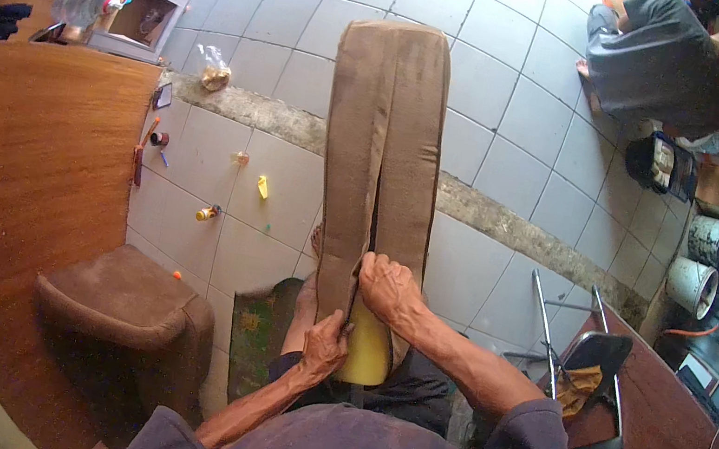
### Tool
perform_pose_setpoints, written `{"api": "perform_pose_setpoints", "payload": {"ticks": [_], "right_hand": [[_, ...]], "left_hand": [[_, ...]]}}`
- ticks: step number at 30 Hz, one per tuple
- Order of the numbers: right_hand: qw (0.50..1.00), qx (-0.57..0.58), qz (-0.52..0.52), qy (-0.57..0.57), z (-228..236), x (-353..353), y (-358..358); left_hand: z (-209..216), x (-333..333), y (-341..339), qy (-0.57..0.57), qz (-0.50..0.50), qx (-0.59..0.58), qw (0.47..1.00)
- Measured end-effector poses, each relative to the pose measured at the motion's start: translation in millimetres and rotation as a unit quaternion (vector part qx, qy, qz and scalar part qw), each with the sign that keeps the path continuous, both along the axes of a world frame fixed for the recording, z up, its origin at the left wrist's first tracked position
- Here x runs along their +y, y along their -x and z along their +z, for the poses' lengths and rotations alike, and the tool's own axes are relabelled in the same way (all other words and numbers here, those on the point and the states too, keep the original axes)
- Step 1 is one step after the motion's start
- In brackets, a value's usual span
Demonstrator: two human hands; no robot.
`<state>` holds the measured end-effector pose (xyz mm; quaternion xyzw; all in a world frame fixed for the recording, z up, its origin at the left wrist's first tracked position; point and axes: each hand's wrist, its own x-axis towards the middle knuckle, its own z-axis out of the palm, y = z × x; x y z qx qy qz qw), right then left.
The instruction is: The person inserts a yellow foam pad into a brown cushion cover and then zips it closed. The person repeatedly adjusts the foam and cover to ensure a snug fit before completing the zipper closure.
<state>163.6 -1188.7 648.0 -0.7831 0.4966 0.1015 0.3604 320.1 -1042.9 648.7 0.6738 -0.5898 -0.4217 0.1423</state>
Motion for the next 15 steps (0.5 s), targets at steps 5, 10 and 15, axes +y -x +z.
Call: {"api": "perform_pose_setpoints", "payload": {"ticks": [5, 10, 15], "right_hand": [[0.983, -0.067, 0.168, -0.007, -10, -11, 15], [0.974, -0.078, 0.21, -0.029, -9, 16, 7], [0.986, -0.081, 0.133, -0.065, -7, 34, -6]], "left_hand": [[-9, 3, -3, -0.017, -0.01, 0.021, 1.0], [-8, 8, -44, -0.064, 0.064, 0.088, 0.992], [-27, 7, -64, -0.02, 0.221, -0.002, 0.975]]}}
